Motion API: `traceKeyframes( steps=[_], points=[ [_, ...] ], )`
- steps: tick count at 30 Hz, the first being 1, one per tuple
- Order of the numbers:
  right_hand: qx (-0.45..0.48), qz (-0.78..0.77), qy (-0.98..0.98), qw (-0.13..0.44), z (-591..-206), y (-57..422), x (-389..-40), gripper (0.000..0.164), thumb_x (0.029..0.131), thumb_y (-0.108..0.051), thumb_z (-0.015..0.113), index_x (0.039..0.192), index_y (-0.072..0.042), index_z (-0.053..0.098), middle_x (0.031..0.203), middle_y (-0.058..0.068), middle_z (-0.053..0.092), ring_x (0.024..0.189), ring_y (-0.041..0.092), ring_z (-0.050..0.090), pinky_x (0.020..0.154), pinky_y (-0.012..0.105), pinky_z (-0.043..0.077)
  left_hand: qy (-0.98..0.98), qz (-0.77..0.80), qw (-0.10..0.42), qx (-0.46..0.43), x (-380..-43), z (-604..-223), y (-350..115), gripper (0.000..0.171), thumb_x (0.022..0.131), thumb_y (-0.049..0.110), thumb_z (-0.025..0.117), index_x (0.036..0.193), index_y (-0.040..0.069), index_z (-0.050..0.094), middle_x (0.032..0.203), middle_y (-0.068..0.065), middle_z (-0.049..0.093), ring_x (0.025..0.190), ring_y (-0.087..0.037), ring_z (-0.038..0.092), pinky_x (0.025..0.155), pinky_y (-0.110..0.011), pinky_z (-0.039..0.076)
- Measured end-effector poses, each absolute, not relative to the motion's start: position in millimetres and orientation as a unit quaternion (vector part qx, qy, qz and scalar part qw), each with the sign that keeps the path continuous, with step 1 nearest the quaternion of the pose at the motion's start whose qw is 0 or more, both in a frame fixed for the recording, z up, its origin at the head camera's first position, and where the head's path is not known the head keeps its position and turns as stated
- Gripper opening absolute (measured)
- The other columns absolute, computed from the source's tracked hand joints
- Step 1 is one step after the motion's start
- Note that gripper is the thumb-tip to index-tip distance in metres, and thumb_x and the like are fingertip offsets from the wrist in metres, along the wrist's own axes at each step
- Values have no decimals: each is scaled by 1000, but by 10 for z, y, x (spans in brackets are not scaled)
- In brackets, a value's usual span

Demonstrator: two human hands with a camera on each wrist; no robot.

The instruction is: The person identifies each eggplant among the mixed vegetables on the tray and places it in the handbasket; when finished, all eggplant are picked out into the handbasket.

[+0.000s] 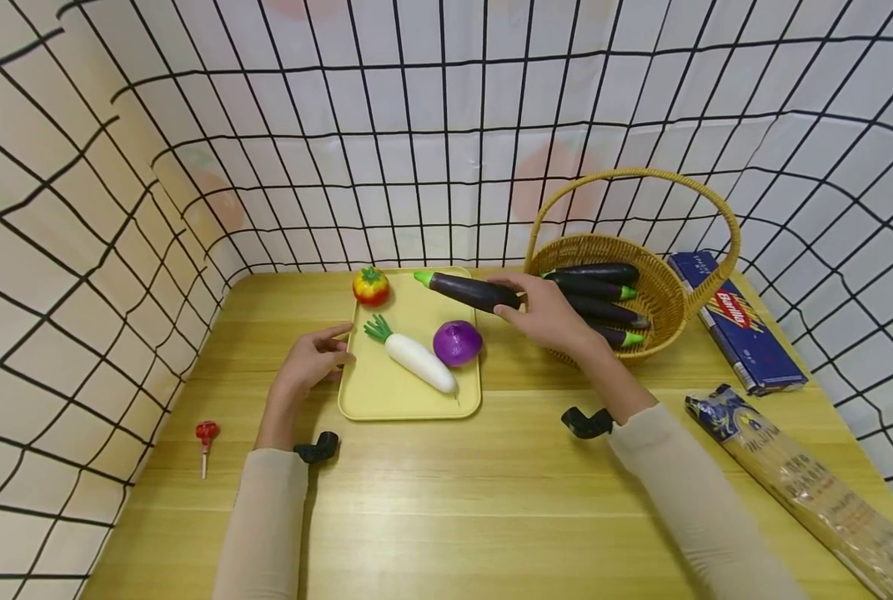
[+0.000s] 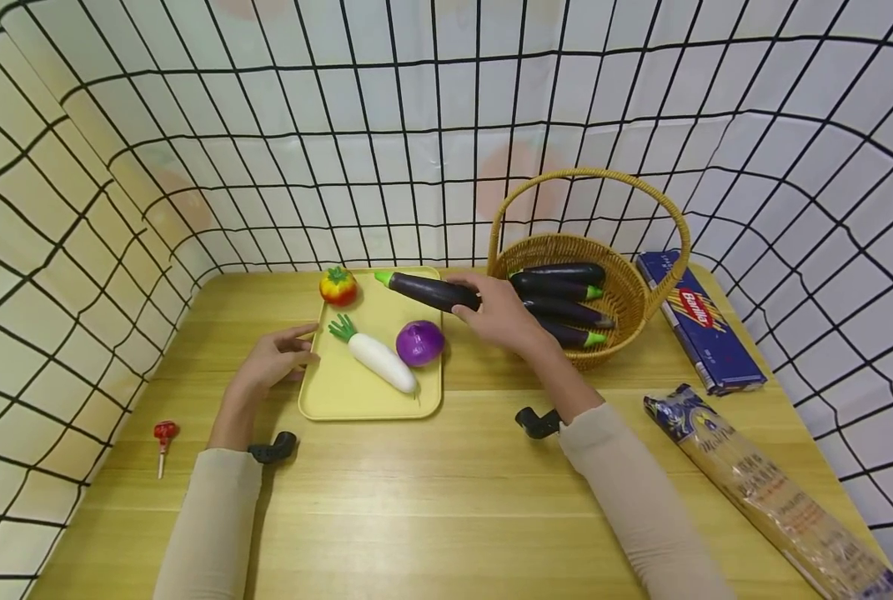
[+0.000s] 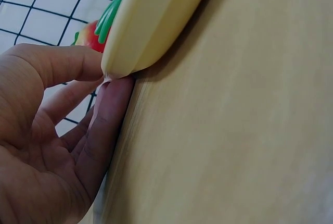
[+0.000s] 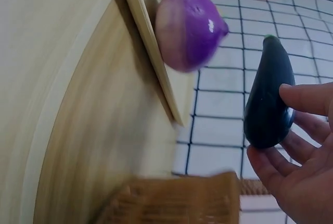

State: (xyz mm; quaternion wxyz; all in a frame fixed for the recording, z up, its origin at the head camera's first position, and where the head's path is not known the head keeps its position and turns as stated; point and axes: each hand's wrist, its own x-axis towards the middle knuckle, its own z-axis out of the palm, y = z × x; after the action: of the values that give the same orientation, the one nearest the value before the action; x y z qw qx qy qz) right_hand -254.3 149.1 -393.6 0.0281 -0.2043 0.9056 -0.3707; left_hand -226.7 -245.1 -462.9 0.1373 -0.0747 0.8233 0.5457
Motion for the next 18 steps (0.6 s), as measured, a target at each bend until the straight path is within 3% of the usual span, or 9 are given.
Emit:
traceKeyframes(
  steps=[4,6,18],
  points=[
    [-193,-361,912,19,-3891,1825,-2394,49,103,-24,64,150,-23,53,135,12,62,112,34,62,94,52,51,823,546,140,-72,-2281,-4656,-2442,64,97,10,69,156,20,48,116,-9,56,96,-21,55,73,-29,61],
    [-183,-361,914,17,-3885,2002,-2326,50,103,-24,63,152,-21,50,149,14,54,131,38,55,105,59,47,822,548,137,-71,-2295,-4711,-2457,64,96,12,71,155,23,49,117,-8,57,97,-20,55,72,-27,61],
    [-133,-345,929,13,-3979,2853,-2144,48,104,-19,61,150,-11,49,150,26,50,133,50,49,108,66,42,835,531,127,-72,-2268,-4705,-2448,64,95,10,71,155,23,50,122,-12,56,102,-22,54,75,-24,60]
  ],
)
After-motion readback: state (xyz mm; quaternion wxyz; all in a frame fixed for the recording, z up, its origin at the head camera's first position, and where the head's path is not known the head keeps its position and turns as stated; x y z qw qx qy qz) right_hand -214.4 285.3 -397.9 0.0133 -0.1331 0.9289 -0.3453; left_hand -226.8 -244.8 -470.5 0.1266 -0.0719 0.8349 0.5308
